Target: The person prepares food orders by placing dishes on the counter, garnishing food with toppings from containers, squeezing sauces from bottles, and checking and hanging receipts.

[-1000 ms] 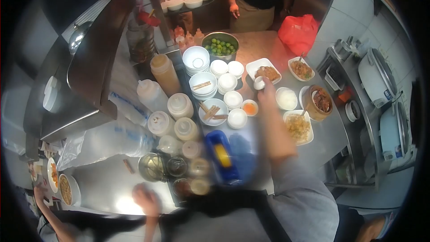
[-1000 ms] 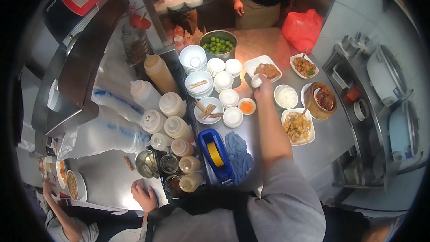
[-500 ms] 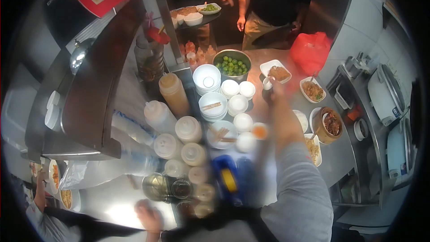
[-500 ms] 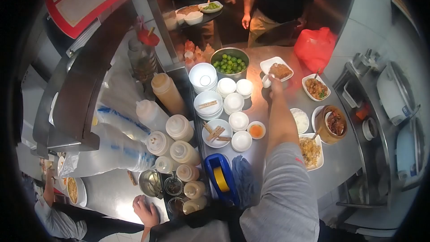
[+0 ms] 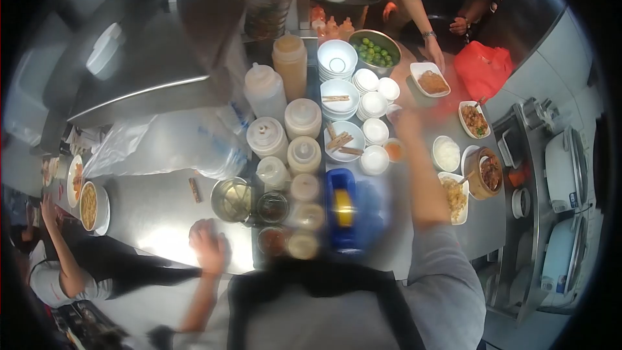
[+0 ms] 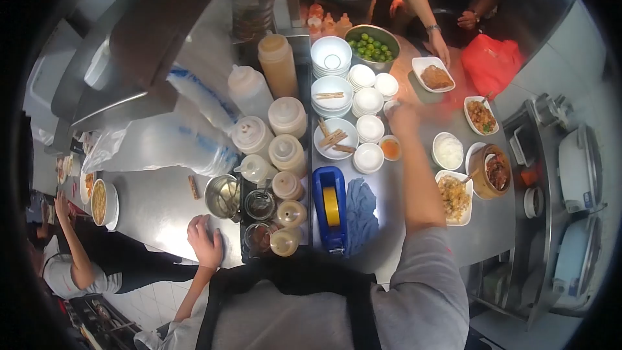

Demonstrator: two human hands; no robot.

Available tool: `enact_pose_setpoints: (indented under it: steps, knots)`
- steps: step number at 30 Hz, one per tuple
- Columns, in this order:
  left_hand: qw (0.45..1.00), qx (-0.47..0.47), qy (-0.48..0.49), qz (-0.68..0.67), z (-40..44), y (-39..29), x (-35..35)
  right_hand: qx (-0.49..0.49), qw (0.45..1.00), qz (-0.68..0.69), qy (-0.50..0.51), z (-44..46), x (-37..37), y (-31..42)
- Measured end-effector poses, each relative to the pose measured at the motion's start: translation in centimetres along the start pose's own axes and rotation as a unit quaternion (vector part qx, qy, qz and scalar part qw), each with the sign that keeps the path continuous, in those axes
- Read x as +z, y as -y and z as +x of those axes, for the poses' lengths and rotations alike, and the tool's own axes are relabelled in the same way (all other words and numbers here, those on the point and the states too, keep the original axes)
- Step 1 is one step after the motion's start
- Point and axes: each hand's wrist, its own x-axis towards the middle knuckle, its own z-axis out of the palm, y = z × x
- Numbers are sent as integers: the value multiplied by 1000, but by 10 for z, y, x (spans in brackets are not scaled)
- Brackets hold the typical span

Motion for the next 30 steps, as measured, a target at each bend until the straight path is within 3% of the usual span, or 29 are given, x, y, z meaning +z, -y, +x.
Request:
enact_pose_setpoints:
  steps: [2,4,5,6,8,10,13,16,18,20,22,23,25,27,30]
  knots:
    - [1000,-4,-5,1,0,0,0,1,972,205,-113,26,-12,14]
    - [1000,-5,-7,-1,-1,-1,0,-88,889,447,-49,22,-99,94]
    - [1000,-4,-10,-3,-1,-2,-1,-195,820,539,19,44,-84,114]
    - [1000,-1,-13,-3,-1,-1,-2,-204,785,577,96,52,-87,146]
    - [1000,-4,-11,0,-4,2,0,-253,750,592,153,64,-78,198]
    - [1000,1,-16,-2,0,4,1,-322,741,585,75,93,-24,226]
    - [1000,-4,-11,-10,-2,3,-2,-216,746,630,-3,85,-33,243]
    - [1000,-2,-14,-7,-3,2,-2,-101,625,773,-34,85,-85,211]
    - [1000,-10,-18,-3,-2,-1,-3,-113,601,790,-39,82,-134,162]
    - [1000,-13,-9,-3,-4,-3,-3,-105,723,682,-28,71,-178,111]
    - [1000,-17,-3,-4,-3,-1,-2,-119,919,375,8,53,-190,66]
    - [1000,-10,-10,3,-3,0,0,-123,971,201,28,47,-195,48]
    - [1000,-11,-8,0,-3,0,1,-109,989,-93,36,31,-174,14]
    - [1000,-13,-9,-1,-3,-2,-1,-128,959,-253,19,22,-146,-24]
    - [1000,-11,-14,-1,-4,0,1,-104,937,-324,76,11,-124,-39]
